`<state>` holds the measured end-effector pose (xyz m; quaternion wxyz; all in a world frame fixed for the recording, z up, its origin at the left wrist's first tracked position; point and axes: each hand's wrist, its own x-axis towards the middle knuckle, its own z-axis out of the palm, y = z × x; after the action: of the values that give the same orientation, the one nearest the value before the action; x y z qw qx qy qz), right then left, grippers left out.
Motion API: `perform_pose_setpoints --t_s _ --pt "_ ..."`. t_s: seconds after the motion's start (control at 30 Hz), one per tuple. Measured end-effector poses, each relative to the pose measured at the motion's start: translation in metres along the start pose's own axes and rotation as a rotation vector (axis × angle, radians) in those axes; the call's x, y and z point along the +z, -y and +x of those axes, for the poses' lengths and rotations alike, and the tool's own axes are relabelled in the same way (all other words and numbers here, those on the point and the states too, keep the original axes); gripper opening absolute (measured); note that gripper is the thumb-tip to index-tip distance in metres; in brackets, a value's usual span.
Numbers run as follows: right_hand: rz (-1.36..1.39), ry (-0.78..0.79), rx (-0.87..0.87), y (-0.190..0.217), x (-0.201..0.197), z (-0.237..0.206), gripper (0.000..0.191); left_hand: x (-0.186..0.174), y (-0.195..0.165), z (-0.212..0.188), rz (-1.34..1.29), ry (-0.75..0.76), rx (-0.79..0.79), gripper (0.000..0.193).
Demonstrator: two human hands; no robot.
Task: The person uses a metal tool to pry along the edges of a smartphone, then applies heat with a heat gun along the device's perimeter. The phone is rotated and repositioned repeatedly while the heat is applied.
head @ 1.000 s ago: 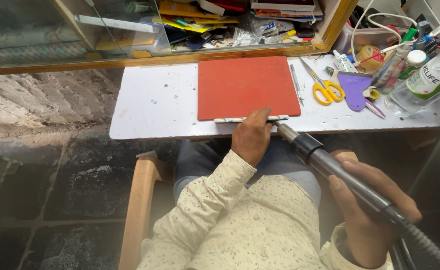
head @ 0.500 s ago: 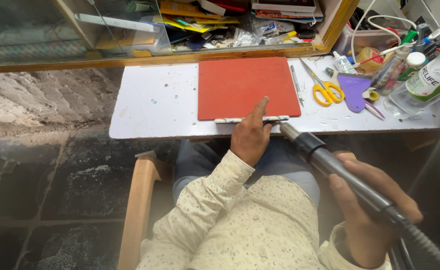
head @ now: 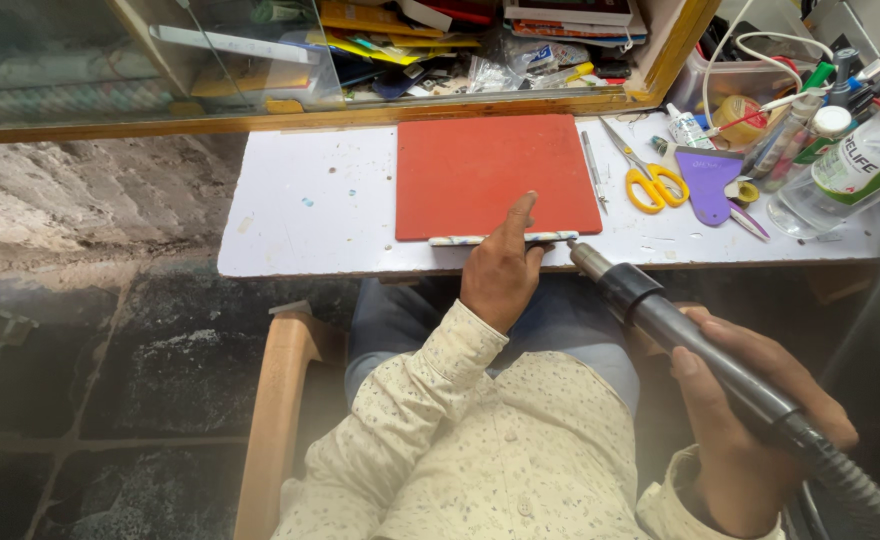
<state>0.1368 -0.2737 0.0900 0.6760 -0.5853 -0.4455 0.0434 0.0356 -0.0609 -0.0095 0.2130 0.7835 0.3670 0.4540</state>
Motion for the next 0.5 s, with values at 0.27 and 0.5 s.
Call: perform_pose_setpoints --t_s 0.27,0.5 --pt "0.028 0.067 -0.092 -0.012 0.007 -0.004 0.023 -0.008 -0.005 0.002 0.024 -0.045 0.086 0.048" --pt "-0.022 -0.081 -0.049 -0.012 -0.010 0.002 0.020 -0.020 -0.017 0.012 -0.215 0.000 -0.053 0.022"
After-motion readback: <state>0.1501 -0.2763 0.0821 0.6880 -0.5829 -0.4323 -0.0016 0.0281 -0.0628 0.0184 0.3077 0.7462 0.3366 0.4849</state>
